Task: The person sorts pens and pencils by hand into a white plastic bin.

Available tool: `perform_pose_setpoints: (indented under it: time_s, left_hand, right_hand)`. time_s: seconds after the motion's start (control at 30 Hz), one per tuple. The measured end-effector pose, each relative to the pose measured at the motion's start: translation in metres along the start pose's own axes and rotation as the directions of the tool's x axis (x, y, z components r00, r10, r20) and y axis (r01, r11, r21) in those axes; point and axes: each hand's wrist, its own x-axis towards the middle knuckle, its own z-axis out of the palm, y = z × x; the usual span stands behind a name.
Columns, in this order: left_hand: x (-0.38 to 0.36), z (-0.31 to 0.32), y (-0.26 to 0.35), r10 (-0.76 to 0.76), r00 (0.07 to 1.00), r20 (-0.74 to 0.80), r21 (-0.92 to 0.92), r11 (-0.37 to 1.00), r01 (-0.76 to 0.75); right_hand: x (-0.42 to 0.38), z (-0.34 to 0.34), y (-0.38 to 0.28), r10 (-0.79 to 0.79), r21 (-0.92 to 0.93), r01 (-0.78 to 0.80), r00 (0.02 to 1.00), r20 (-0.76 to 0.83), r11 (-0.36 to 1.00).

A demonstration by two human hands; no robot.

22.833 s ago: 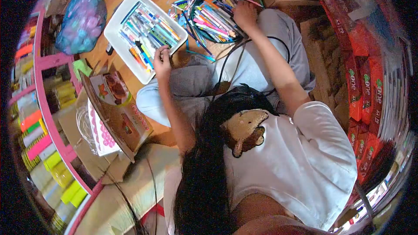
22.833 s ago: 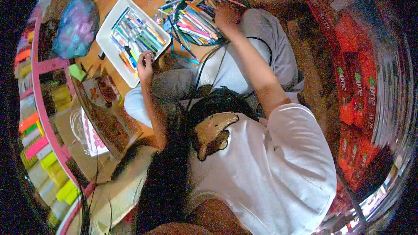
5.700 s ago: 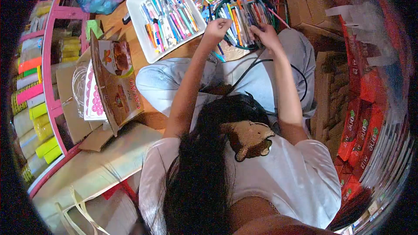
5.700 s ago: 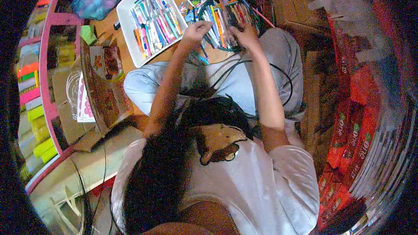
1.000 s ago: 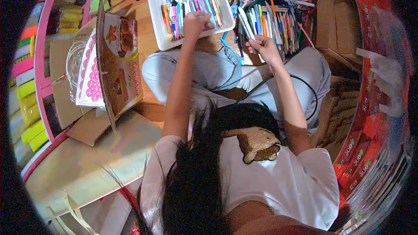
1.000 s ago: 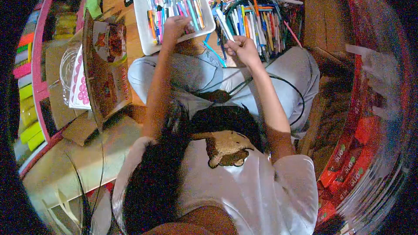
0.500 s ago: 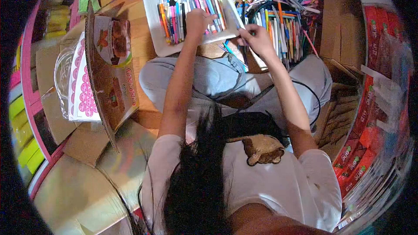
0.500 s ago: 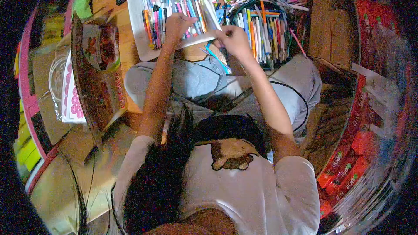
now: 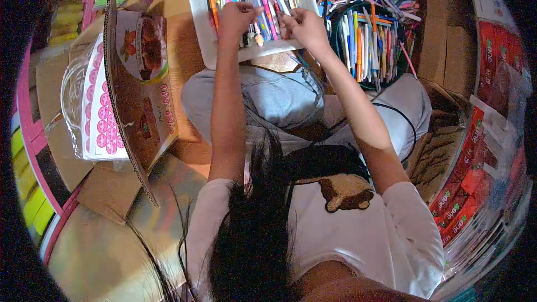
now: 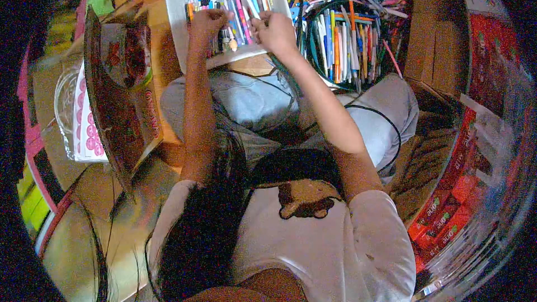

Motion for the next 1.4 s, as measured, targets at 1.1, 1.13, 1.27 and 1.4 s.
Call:
perform_pose_setpoints:
  time_s: [1.1,1.13,1.27,1.4]
  left_hand:
    - [-0.022,0.061,-0.018,0.617,0.784,0.063,0.455,0.682,-0.573]
    - [-0.029,0.057,-0.012,0.586,0.806,0.078,0.425,0.712,-0.559]
    - [-0.038,0.062,0.003,0.639,0.768,-0.047,0.365,0.727,-0.582]
    - [-0.071,0.081,0.068,0.586,0.810,0.017,0.225,0.787,-0.575]
  right_hand:
    - [-0.113,-0.106,0.005,-0.334,-0.297,0.302,0.941,-0.062,0.906]
    - [-0.121,-0.121,0.005,-0.258,-0.261,0.216,0.956,-0.139,0.941]
    - [-0.127,-0.162,0.049,-0.161,-0.213,0.076,0.895,-0.416,0.974]
    - [-0.123,-0.166,0.091,-0.149,-0.317,-0.007,0.873,-0.465,0.949]
